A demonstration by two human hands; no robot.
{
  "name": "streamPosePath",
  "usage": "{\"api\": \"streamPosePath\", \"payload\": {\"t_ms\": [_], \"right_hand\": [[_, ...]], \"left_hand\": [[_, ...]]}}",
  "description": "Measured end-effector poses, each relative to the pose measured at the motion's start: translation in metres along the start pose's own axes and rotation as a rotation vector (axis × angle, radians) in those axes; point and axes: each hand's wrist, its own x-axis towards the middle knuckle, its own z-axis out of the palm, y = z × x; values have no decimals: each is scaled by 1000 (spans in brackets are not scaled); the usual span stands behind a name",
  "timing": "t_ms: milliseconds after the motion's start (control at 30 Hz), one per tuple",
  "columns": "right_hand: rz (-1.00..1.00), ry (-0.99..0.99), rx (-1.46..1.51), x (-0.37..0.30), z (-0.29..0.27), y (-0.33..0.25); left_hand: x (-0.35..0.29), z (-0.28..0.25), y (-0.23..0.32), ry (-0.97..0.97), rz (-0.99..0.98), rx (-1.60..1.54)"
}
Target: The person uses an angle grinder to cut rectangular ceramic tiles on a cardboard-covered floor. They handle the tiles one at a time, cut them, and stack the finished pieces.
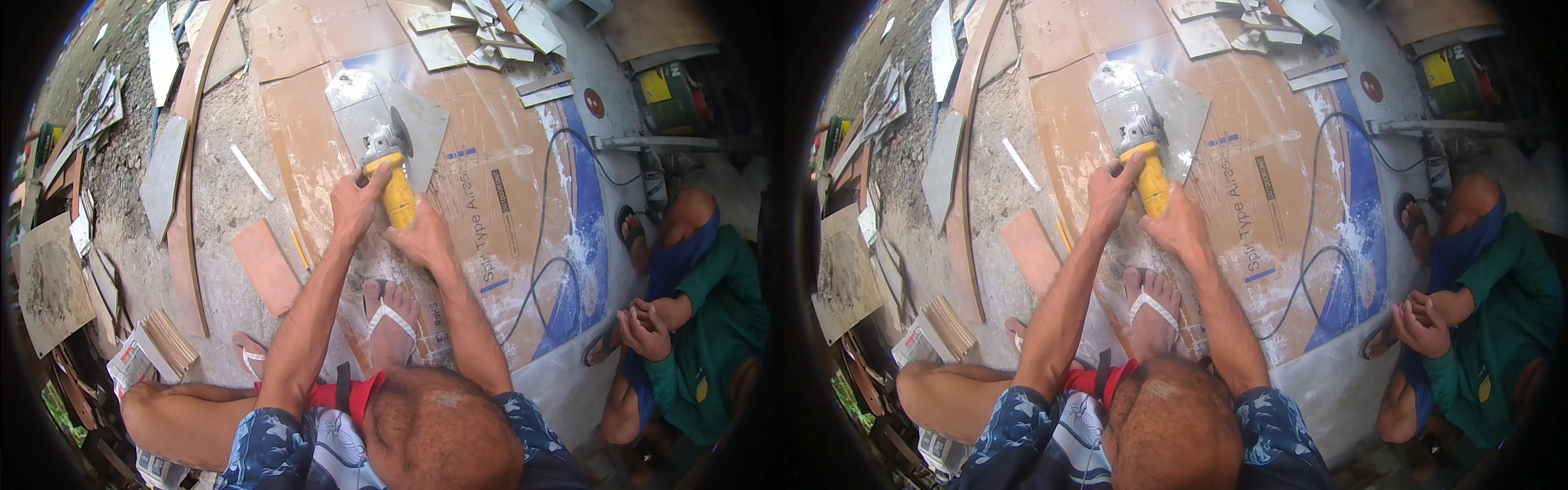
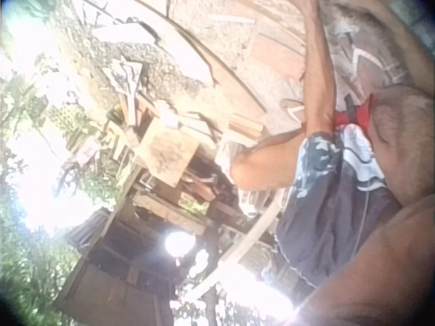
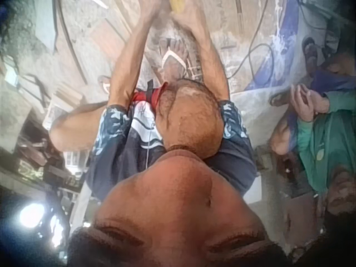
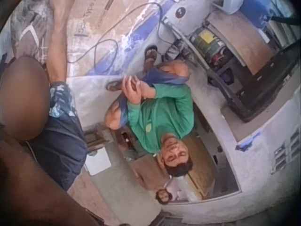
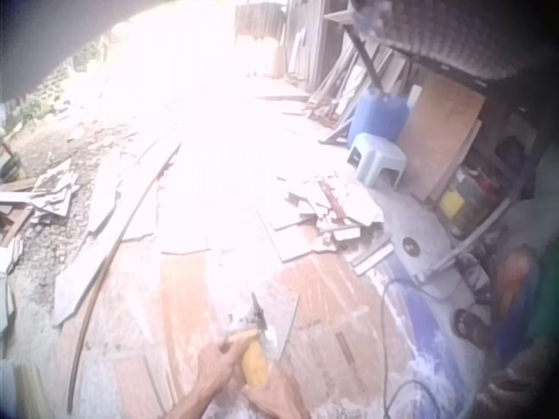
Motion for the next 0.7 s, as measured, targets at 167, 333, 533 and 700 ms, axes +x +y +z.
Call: {"api": "streamPosePath", "payload": {"t_ms": [167, 333, 533, 700], "right_hand": [[-7, 3, 8, 0, 3, 5], [-10, 10, 5, -2, 3, 6], [-11, 11, 10, -6, 0, 5], [3, -3, 20, -13, -3, 1]], "left_hand": [[-2, 1, -2, -4, -2, -7], [-4, 1, 0, -10, -12, 2], [-6, 1, -1, -21, -16, 2], [-11, 1, -2, -11, 0, 8]]}}
